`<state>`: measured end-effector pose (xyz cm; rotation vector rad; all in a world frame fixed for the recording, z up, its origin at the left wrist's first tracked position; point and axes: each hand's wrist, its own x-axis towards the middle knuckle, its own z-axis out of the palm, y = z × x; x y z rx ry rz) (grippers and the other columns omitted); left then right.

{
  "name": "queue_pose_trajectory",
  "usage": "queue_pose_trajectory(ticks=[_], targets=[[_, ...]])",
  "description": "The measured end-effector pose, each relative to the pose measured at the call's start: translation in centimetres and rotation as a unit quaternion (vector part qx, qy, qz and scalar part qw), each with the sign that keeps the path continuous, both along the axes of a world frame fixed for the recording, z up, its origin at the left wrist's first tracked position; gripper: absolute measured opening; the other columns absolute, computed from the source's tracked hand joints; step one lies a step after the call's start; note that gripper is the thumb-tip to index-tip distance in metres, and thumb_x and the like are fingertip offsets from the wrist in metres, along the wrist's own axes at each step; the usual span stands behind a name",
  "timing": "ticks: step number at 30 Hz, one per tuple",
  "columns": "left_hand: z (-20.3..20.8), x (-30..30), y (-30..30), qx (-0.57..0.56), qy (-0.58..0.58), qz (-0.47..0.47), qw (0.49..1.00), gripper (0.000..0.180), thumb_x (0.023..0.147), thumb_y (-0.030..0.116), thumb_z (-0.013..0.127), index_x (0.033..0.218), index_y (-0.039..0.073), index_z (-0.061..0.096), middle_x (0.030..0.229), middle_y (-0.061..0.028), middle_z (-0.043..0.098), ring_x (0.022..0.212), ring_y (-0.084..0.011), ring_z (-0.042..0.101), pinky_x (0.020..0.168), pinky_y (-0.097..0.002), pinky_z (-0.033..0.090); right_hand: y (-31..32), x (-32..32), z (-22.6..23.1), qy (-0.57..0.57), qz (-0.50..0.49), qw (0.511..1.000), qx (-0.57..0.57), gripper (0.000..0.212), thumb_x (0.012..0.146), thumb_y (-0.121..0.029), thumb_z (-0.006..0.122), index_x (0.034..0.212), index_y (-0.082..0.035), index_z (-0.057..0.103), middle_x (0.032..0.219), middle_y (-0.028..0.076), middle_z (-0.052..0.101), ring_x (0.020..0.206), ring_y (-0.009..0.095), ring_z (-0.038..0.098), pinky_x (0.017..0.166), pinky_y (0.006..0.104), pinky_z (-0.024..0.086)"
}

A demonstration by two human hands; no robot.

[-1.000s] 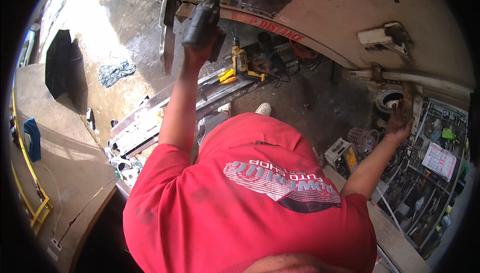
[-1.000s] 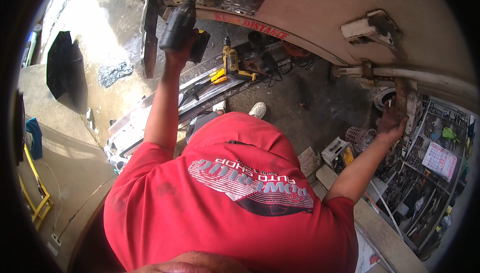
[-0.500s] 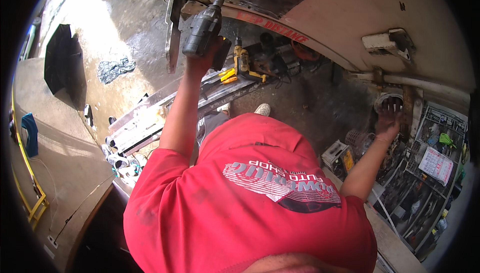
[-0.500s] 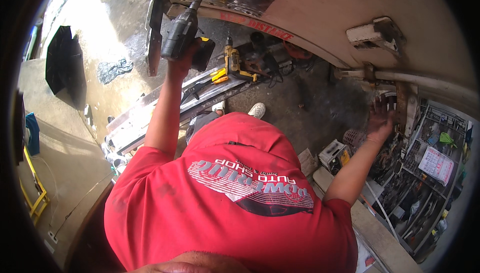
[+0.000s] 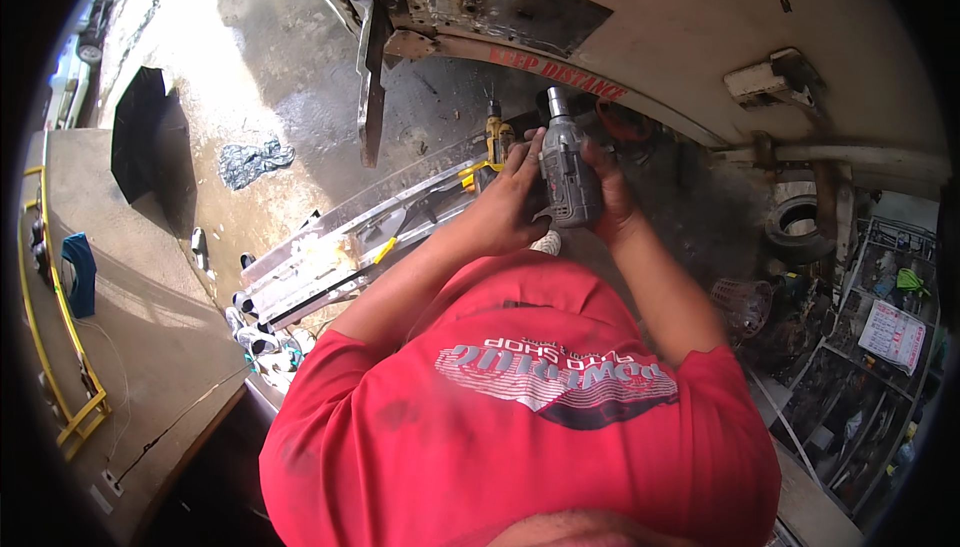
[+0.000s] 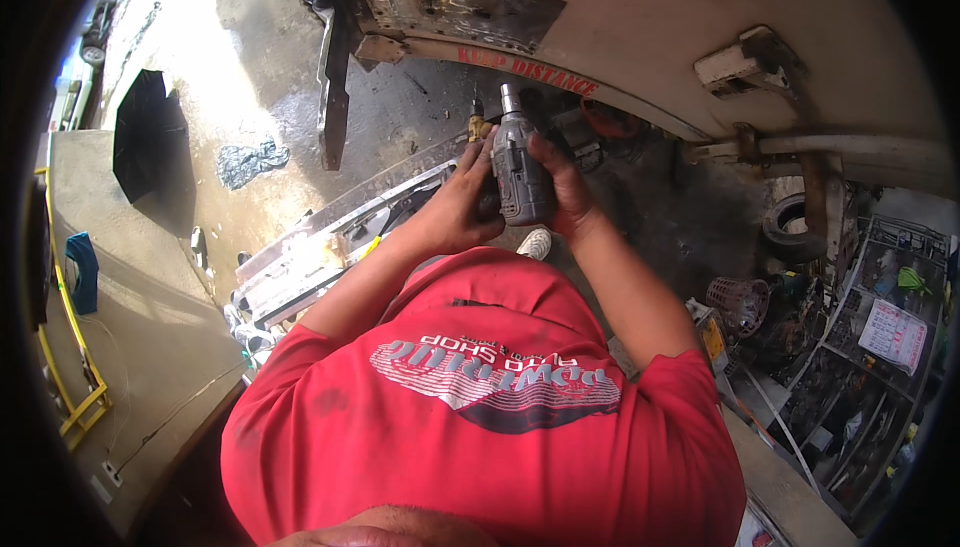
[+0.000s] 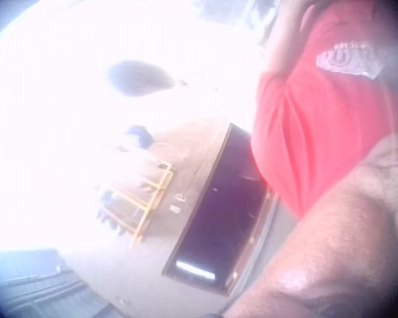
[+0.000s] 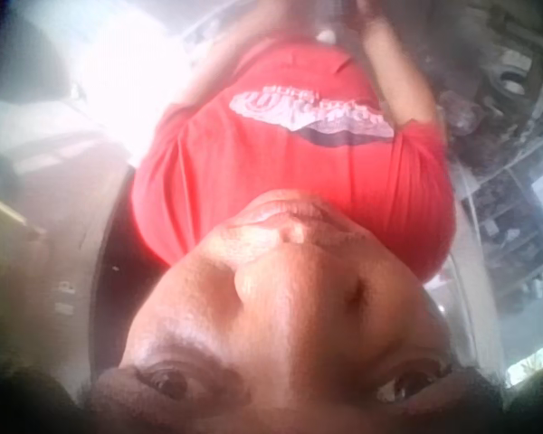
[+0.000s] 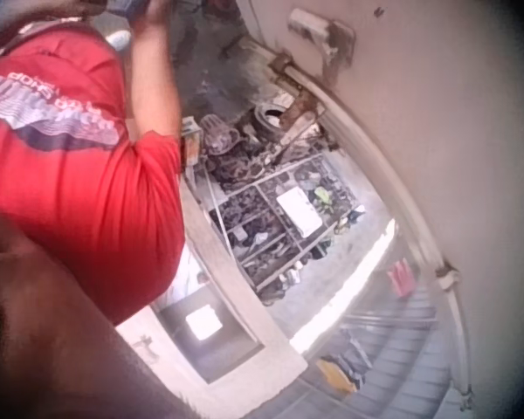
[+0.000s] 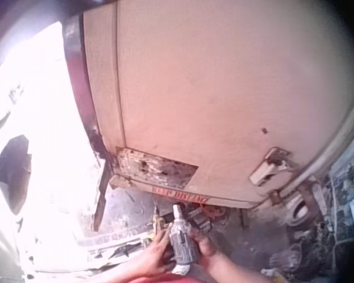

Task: The person uses a power drill to remove bolts from a vehicle's undercarriage. They then manually adjust and secure a metal panel on the underside of the vehicle, working in a cluttered auto repair shop environment.

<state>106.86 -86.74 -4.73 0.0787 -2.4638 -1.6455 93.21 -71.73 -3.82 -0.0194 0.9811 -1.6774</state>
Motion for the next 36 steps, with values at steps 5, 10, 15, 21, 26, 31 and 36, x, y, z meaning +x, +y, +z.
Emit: queue_pose_trajectory(ticks=[5, 10, 15, 21, 26, 31, 36], targets=[[3.4, -2.2, -5.4, -0.001, -0.102, -0.031, 0.994, 0.065, 0.086, 0.024, 0.078, 0.141, -0.003, 0.057, 0.125, -0.0232, 0.069, 0.113, -0.0331, 0.069, 0.099, -0.0395, 0.054, 2.3, 0.2, -1.2, -0.01, -0.072, 0.997, 0.008, 0.053, 0.095, -0.047, 0.066, 0.125, -0.004, 0.061, 0.103, 0.014, 0.072, 0.091, 0.024, 0.073, 0.084, 0.0381, 0.061], [-1.7, -10.4, -10.8, -0.016, 0.034, 0.366, 0.93, 0.045, 0.093, 0.027, 0.078, 0.12, -0.006, 0.063, 0.104, -0.0161, 0.073, 0.085, -0.0176, 0.073, 0.071, -0.0314, 0.058, 7.7, -0.8, -6.1, -0.019, -0.125, 0.99, 0.062, 0.046, 0.095, -0.046, 0.062, 0.116, -0.005, 0.064, 0.099, 0.013, 0.072, 0.084, 0.025, 0.072, 0.079, 0.041, 0.061], [-2.2, -14.2, -13.1, 0.011, 0.035, 0.46, 0.887, 0.047, 0.09, 0.032, 0.075, 0.116, -0.006, 0.064, 0.107, -0.0237, 0.073, 0.1, -0.0343, 0.071, 0.084, -0.0404, 0.054, 14.5, 0.0, -8.8, 0.005, -0.157, 0.978, 0.14, 0.041, 0.092, -0.046, 0.066, 0.106, -0.007, 0.066, 0.093, 0.012, 0.073, 0.083, 0.024, 0.073, 0.077, 0.0396, 0.061], [-0.8, -14.9, -13.0, -0.006, -0.011, 0.482, 0.876, 0.042, 0.095, 0.032, 0.059, 0.112, -0.006, 0.065, 0.104, -0.0287, 0.073, 0.09, -0.0398, 0.074, 0.083, -0.0458, 0.055, 24.1, 0.8, -13.4, -0.044, -0.284, 0.937, 0.2, 0.04, 0.094, -0.045, 0.063, 0.104, -0.006, 0.066, 0.092, 0.013, 0.073, 0.086, 0.027, 0.072, 0.082, 0.0408, 0.059], [0.0, -15.5, -11.9, 0.247, 0.012, 0.486, 0.838, 0.036, 0.096, 0.034, 0.055, 0.111, 0.002, 0.066, 0.093, -0.0107, 0.069, 0.076, -0.0241, 0.073, 0.055, -0.036, 0.055, 30.0, 1.6, -15.3, -0.054, -0.327, 0.928, 0.168, 0.038, 0.096, -0.043, 0.06, 0.103, -0.006, 0.065, 0.091, 0.013, 0.072, 0.086, 0.029, 0.072, 0.081, 0.0413, 0.058], [0.6, -16.0, -11.7, 0.291, 0.025, 0.486, 0.823, 0.037, 0.094, 0.03, 0.06, 0.119, 0.002, 0.059, 0.097, -0.0101, 0.067, 0.071, -0.0251, 0.071, 0.055, -0.0338, 0.055, 33.3, 1.0, -17.3, -0.062, -0.317, 0.932, 0.166, 0.04, 0.096, -0.045, 0.06, 0.105, -0.006, 0.064, 0.091, 0.013, 0.072, 0.085, 0.03, 0.071, 0.081, 0.042, 0.058], [-2.3, -15.6, -14.7, 0.363, 0.004, 0.523, 0.771, 0.036, 0.094, 0.027, 0.062, 0.12, 0.002, 0.059, 0.1, -0.0116, 0.066, 0.074, -0.0272, 0.071, 0.062, -0.0369, 0.058, 34.0, 0.0, -16.8, -0.066, -0.319, 0.932, 0.157, 0.041, 0.097, -0.046, 0.06, 0.106, -0.006, 0.063, 0.091, 0.014, 0.071, 0.086, 0.03, 0.071, 0.082, 0.0426, 0.058]])
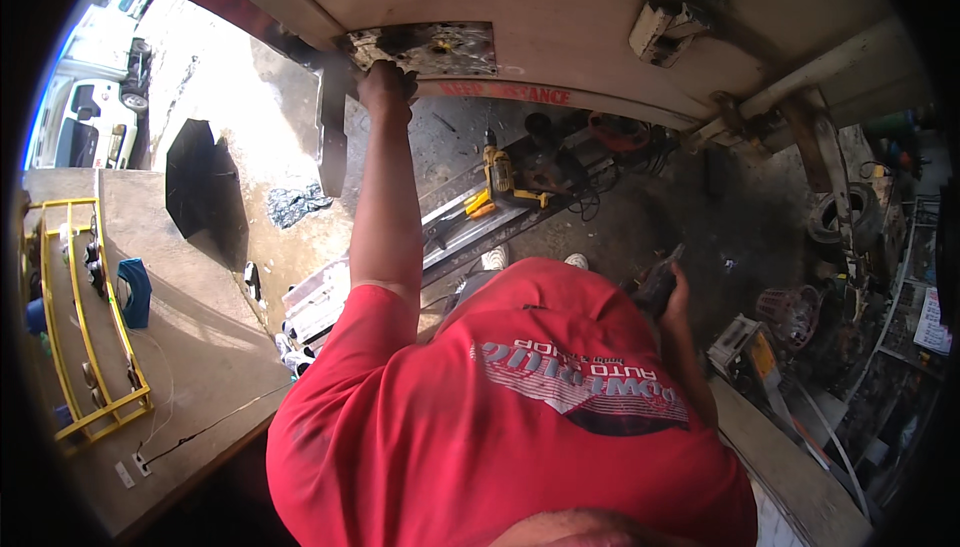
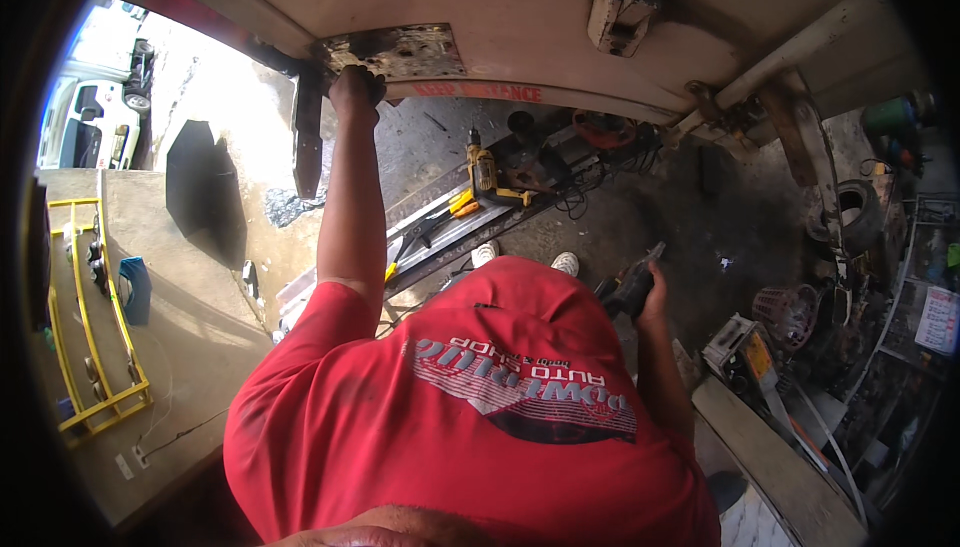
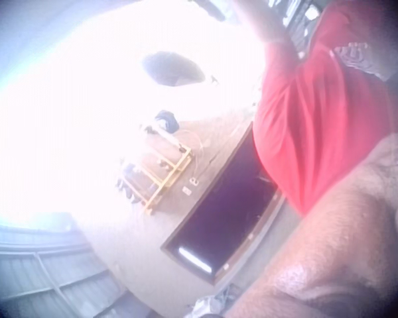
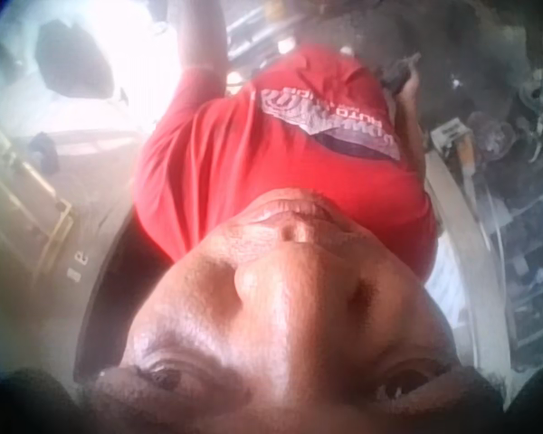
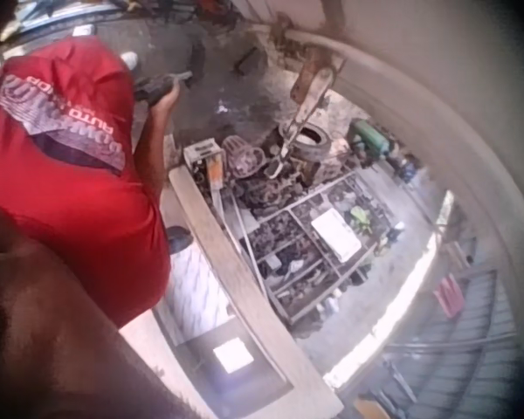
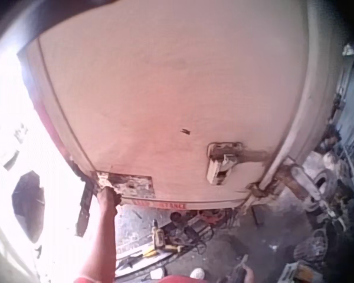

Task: The person uses a power drill to remove bolts from a vehicle's undercarriage. They then manually adjust and secure a metal panel on the underside of the vehicle, working in a cluttered auto repair shop environment.

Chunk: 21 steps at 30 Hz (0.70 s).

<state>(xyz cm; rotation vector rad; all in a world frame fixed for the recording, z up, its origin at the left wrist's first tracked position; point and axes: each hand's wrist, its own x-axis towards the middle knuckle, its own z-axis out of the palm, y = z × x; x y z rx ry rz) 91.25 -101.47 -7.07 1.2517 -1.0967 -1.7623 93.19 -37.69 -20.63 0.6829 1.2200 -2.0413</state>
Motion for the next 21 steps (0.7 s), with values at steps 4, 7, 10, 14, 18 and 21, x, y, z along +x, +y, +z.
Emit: queue_pose_trajectory(ticks=[4, 7, 10, 14, 18, 21], targets=[[-0.2, -0.8, 0.8, 0.02, 0.129, -0.049, 0.99, 0.035, 0.094, 0.024, 0.062, 0.121, 0.002, 0.06, 0.104, -0.0135, 0.066, 0.084, -0.0278, 0.071, 0.066, -0.0387, 0.059, 0.7, -0.2, 0.8, 0.02, -0.018, 1.0, 0.001, 0.04, 0.097, -0.045, 0.06, 0.106, -0.007, 0.063, 0.09, 0.014, 0.071, 0.086, 0.03, 0.071, 0.082, 0.0431, 0.058], [-4.3, 0.8, -4.7, -0.105, 0.056, -0.072, 0.99, 0.039, 0.093, 0.034, 0.066, 0.119, 0.005, 0.067, 0.096, -0.0133, 0.068, 0.091, -0.0307, 0.071, 0.075, -0.0409, 0.059, 0.2, -1.0, 0.4, 0.026, 0.012, 0.999, -0.023, 0.038, 0.098, -0.044, 0.059, 0.106, -0.007, 0.064, 0.09, 0.013, 0.071, 0.086, 0.03, 0.071, 0.082, 0.0436, 0.058], [-4.6, -0.4, -4.2, -0.267, -0.274, -0.122, 0.916, 0.045, 0.091, 0.042, 0.068, 0.118, 0.006, 0.071, 0.102, -0.0157, 0.073, 0.099, -0.0343, 0.071, 0.085, -0.0432, 0.057, 1.1, -0.8, 0.0, 0.041, 0.016, 0.999, -0.013, 0.037, 0.098, -0.044, 0.059, 0.105, -0.008, 0.064, 0.091, 0.012, 0.071, 0.086, 0.029, 0.071, 0.081, 0.0435, 0.059], [-0.8, -1.4, -0.5, 0.077, 0.176, -0.003, 0.981, 0.052, 0.088, 0.047, 0.069, 0.118, 0.005, 0.073, 0.115, -0.0195, 0.074, 0.109, -0.034, 0.07, 0.089, -0.0411, 0.055, 1.8, -0.3, -0.9, 0.042, -0.006, 0.999, -0.02, 0.037, 0.1, -0.042, 0.058, 0.116, -0.009, 0.063, 0.095, 0.011, 0.071, 0.088, 0.029, 0.071, 0.081, 0.0428, 0.059], [1.0, -1.0, 0.5, -0.334, -0.245, -0.152, 0.898, 0.055, 0.089, 0.047, 0.067, 0.124, 0.004, 0.07, 0.117, -0.0204, 0.074, 0.108, -0.0343, 0.071, 0.089, -0.0421, 0.055, 2.4, 0.1, -0.9, 0.036, -0.019, 0.999, -0.019, 0.039, 0.101, -0.04, 0.057, 0.127, -0.012, 0.059, 0.099, 0.01, 0.07, 0.089, 0.028, 0.071, 0.08, 0.0423, 0.059], [0.0, -1.4, -0.5, -0.206, -0.196, -0.118, 0.951, 0.056, 0.089, 0.045, 0.067, 0.125, 0.002, 0.068, 0.117, -0.0202, 0.073, 0.107, -0.0337, 0.071, 0.088, -0.0424, 0.055, 2.6, 0.5, -0.9, 0.041, -0.021, 0.999, -0.02, 0.038, 0.101, -0.041, 0.056, 0.126, -0.011, 0.059, 0.098, 0.01, 0.07, 0.089, 0.028, 0.071, 0.08, 0.0418, 0.059]])
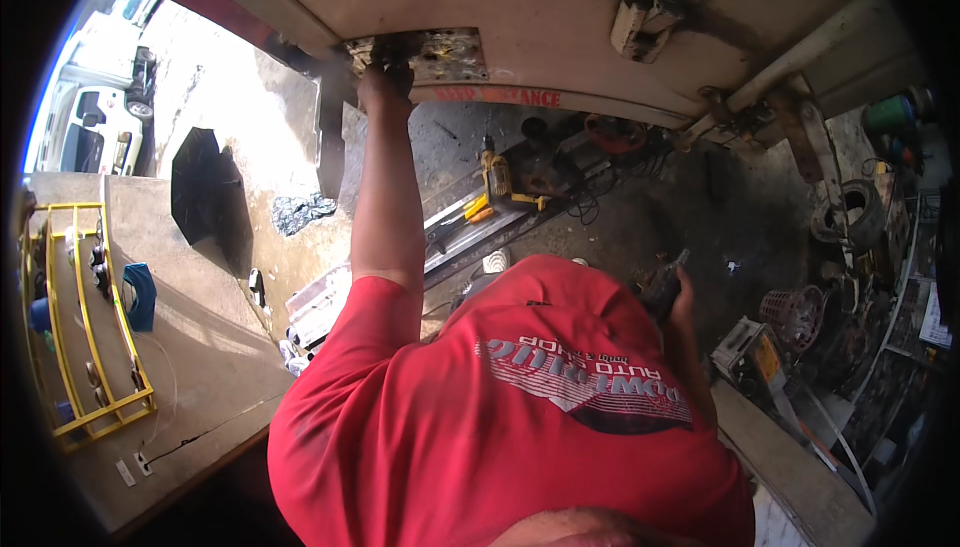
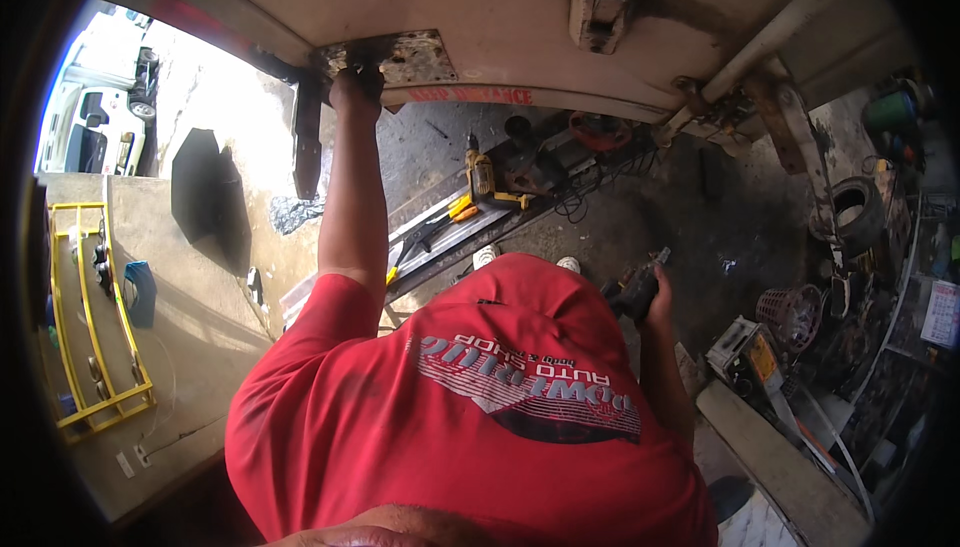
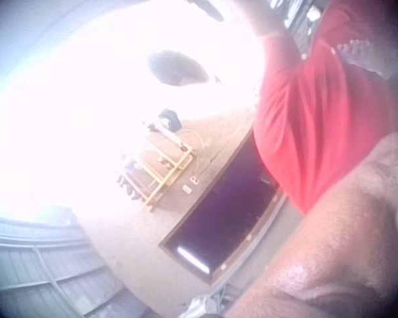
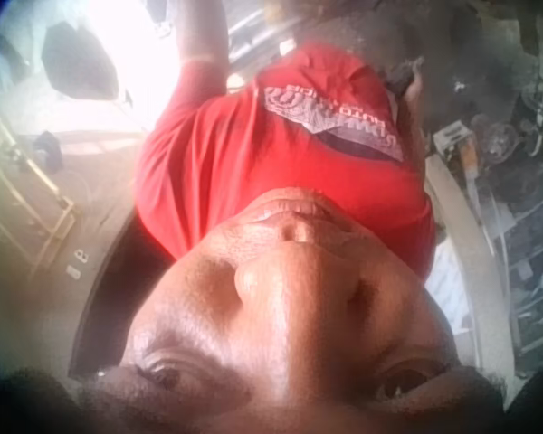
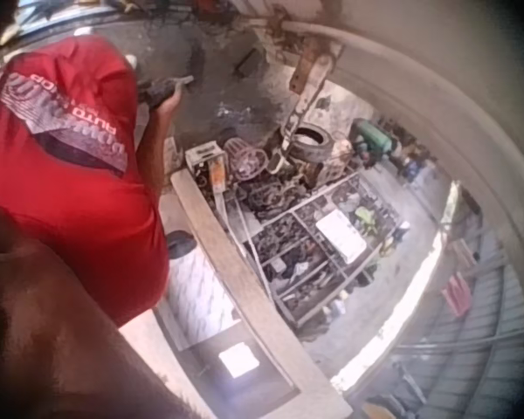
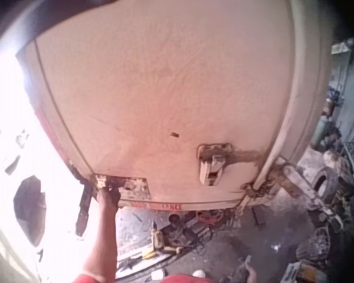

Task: The person uses a power drill to remove bolts from a vehicle's undercarriage. They then manually adjust and secure a metal panel on the underside of the vehicle, working in a cluttered auto repair shop environment.

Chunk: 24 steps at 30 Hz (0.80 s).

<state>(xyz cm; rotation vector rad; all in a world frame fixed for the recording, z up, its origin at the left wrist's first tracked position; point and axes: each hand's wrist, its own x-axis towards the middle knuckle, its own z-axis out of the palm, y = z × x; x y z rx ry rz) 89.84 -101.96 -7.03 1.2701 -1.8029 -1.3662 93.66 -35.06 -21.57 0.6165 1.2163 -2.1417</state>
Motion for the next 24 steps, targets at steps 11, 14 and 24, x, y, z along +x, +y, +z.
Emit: queue_pose_trajectory(ticks=[11, 14, 24], targets=[[-3.6, -1.5, -2.2, 0.221, 0.299, -0.001, 0.928, 0.041, 0.101, 0.034, 0.051, 0.117, 0.001, 0.07, 0.111, -0.0131, 0.072, 0.1, -0.026, 0.07, 0.076, -0.0352, 0.057, 0.1, 0.6, 0.1, -0.009, -0.022, 1.0, 0.007, 0.043, 0.102, -0.047, 0.049, 0.113, -0.008, 0.063, 0.094, 0.014, 0.07, 0.082, 0.029, 0.069, 0.072, 0.0426, 0.058], [-4.3, -0.1, -3.5, 0.196, 0.34, 0.007, 0.92, 0.035, 0.101, 0.027, 0.048, 0.115, 0.003, 0.069, 0.105, -0.0114, 0.071, 0.095, -0.0247, 0.07, 0.073, -0.0332, 0.057, -1.2, 0.0, 1.0, -0.012, -0.003, 1.0, -0.005, 0.043, 0.102, -0.047, 0.049, 0.114, -0.008, 0.063, 0.094, 0.014, 0.07, 0.082, 0.029, 0.069, 0.072, 0.0423, 0.058], [1.0, -0.3, 1.2, 0.299, 0.423, -0.011, 0.855, 0.029, 0.1, 0.013, 0.047, 0.119, 0.0, 0.064, 0.099, -0.0127, 0.069, 0.087, -0.0264, 0.069, 0.065, -0.0329, 0.058, -0.8, 0.2, 1.0, 0.014, -0.005, 1.0, 0.003, 0.045, 0.103, -0.046, 0.048, 0.12, -0.006, 0.063, 0.09, 0.013, 0.07, 0.08, 0.027, 0.069, 0.072, 0.0402, 0.058]])
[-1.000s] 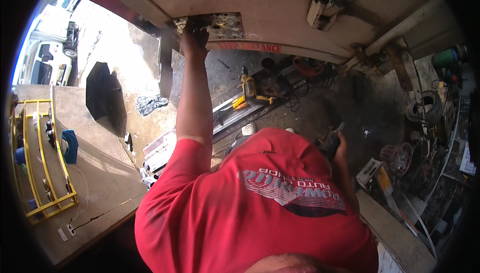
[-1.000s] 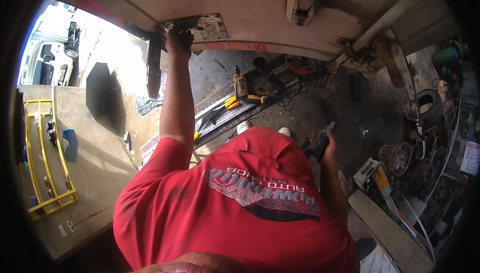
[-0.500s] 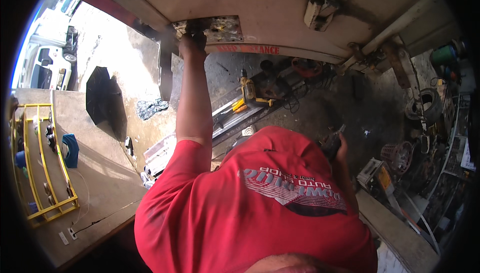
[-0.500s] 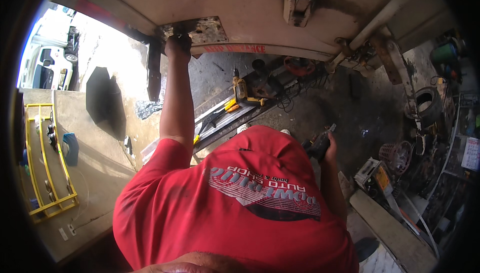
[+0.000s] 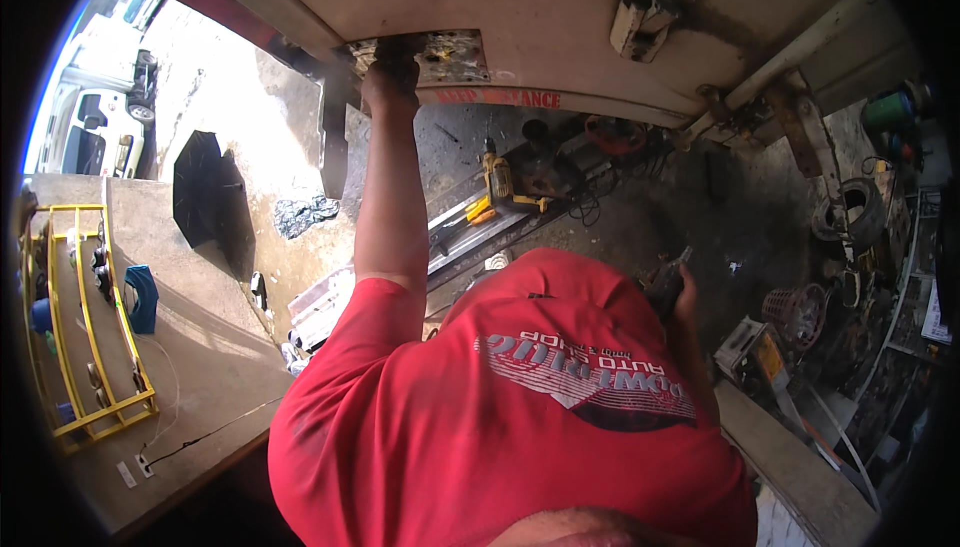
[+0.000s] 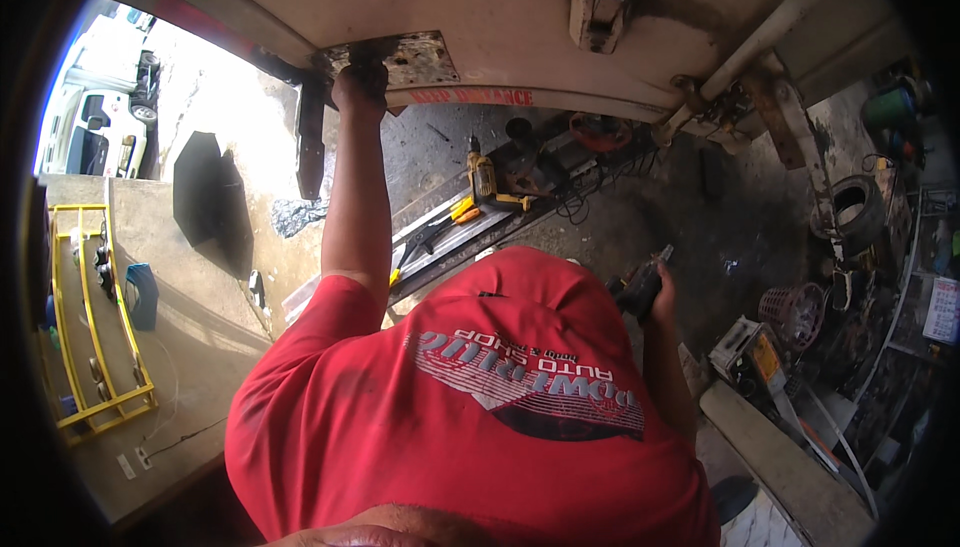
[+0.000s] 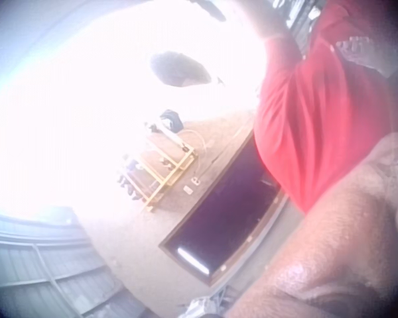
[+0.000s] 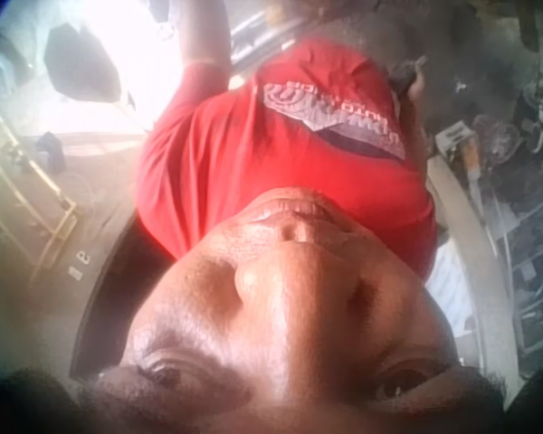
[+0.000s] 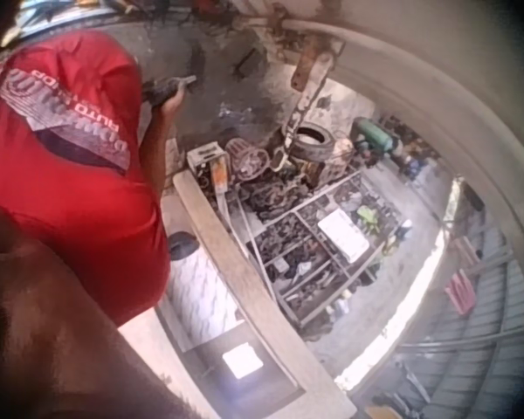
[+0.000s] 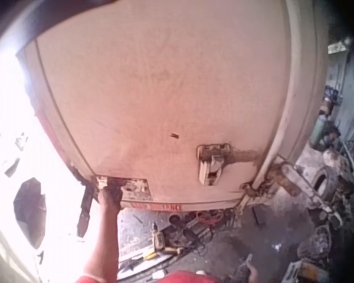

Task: The person uses a power drill to remove bolts from a vehicle's undercarriage. They then manually adjust and secure a metal panel on the underside of the vehicle, working in a cluttered auto repair shop environment.

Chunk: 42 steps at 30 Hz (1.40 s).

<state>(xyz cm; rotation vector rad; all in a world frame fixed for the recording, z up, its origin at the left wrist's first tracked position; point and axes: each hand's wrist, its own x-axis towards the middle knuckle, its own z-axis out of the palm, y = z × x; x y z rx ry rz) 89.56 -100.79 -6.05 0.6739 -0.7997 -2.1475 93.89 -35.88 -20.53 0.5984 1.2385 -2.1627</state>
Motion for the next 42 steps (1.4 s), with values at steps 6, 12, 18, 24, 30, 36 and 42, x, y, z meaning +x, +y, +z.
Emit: queue_pose_trajectory(ticks=[6, 12, 18, 24, 30, 36, 42], targets=[[-5.5, 1.9, -7.6, -0.16, -0.125, 0.051, 0.978, 0.026, 0.099, 0.014, 0.05, 0.115, 0.0, 0.065, 0.098, -0.0143, 0.069, 0.087, -0.0272, 0.069, 0.065, -0.0355, 0.057, -1.1, -0.5, -0.2, -0.002, 0.017, 0.999, -0.028, 0.046, 0.104, -0.046, 0.048, 0.119, -0.005, 0.064, 0.088, 0.013, 0.07, 0.079, 0.027, 0.069, 0.07, 0.0404, 0.058], [-2.5, -0.2, -1.6, -0.147, -0.152, 0.016, 0.977, 0.039, 0.1, 0.032, 0.053, 0.123, 0.004, 0.068, 0.118, -0.0143, 0.074, 0.105, -0.0292, 0.072, 0.083, -0.0386, 0.057, 0.3, 0.1, -0.3, -0.002, -0.017, 1.0, -0.002, 0.043, 0.103, -0.045, 0.049, 0.116, -0.006, 0.063, 0.09, 0.013, 0.07, 0.078, 0.028, 0.07, 0.071, 0.0407, 0.059], [-9.8, -0.5, -9.2, -0.261, -0.294, 0.025, 0.919, 0.045, 0.104, 0.036, 0.043, 0.131, 0.008, 0.065, 0.127, -0.0115, 0.072, 0.109, -0.0271, 0.071, 0.088, -0.0371, 0.057, -0.4, 0.6, 0.6, -0.014, -0.012, 1.0, -0.003, 0.043, 0.103, -0.046, 0.05, 0.116, -0.007, 0.063, 0.091, 0.013, 0.07, 0.077, 0.028, 0.07, 0.07, 0.0406, 0.059], [-4.0, -2.4, -1.5, -0.019, -0.117, 0.019, 0.993, 0.043, 0.106, 0.028, 0.04, 0.132, 0.006, 0.064, 0.122, -0.0082, 0.073, 0.105, -0.0242, 0.072, 0.085, -0.0356, 0.057, 1.5, 1.4, 0.7, -0.019, -0.026, 0.999, 0.01, 0.038, 0.104, -0.042, 0.05, 0.121, -0.01, 0.059, 0.092, 0.011, 0.069, 0.082, 0.027, 0.07, 0.073, 0.0416, 0.059], [-2.5, 0.5, -3.1, -0.209, -0.203, 0.002, 0.957, 0.04, 0.105, 0.033, 0.043, 0.127, 0.011, 0.068, 0.119, -0.0085, 0.074, 0.101, -0.0242, 0.073, 0.082, -0.0375, 0.057, 0.3, 0.8, 0.1, -0.029, -0.018, 0.999, -0.008, 0.041, 0.102, -0.045, 0.051, 0.108, -0.007, 0.063, 0.088, 0.013, 0.069, 0.078, 0.028, 0.07, 0.07, 0.0414, 0.059], [-8.4, 0.7, -9.4, -0.496, -0.384, 0.029, 0.778, 0.049, 0.105, 0.046, 0.04, 0.123, 0.012, 0.07, 0.119, -0.0112, 0.074, 0.107, -0.0286, 0.071, 0.089, -0.0413, 0.056, -0.4, 0.5, 0.4, -0.024, -0.021, 0.999, 0.003, 0.046, 0.101, -0.048, 0.051, 0.103, -0.004, 0.065, 0.086, 0.014, 0.07, 0.075, 0.029, 0.07, 0.068, 0.0411, 0.059], [-2.8, -0.9, -2.8, 0.035, 0.0, -0.04, 0.999, 0.046, 0.107, 0.034, 0.036, 0.127, 0.007, 0.067, 0.123, -0.0097, 0.07, 0.107, -0.0263, 0.069, 0.091, -0.0375, 0.055, 0.5, 0.8, -0.1, -0.024, -0.041, 0.999, 0.011, 0.047, 0.101, -0.049, 0.051, 0.106, -0.003, 0.065, 0.088, 0.014, 0.07, 0.076, 0.03, 0.07, 0.069, 0.0418, 0.059]])
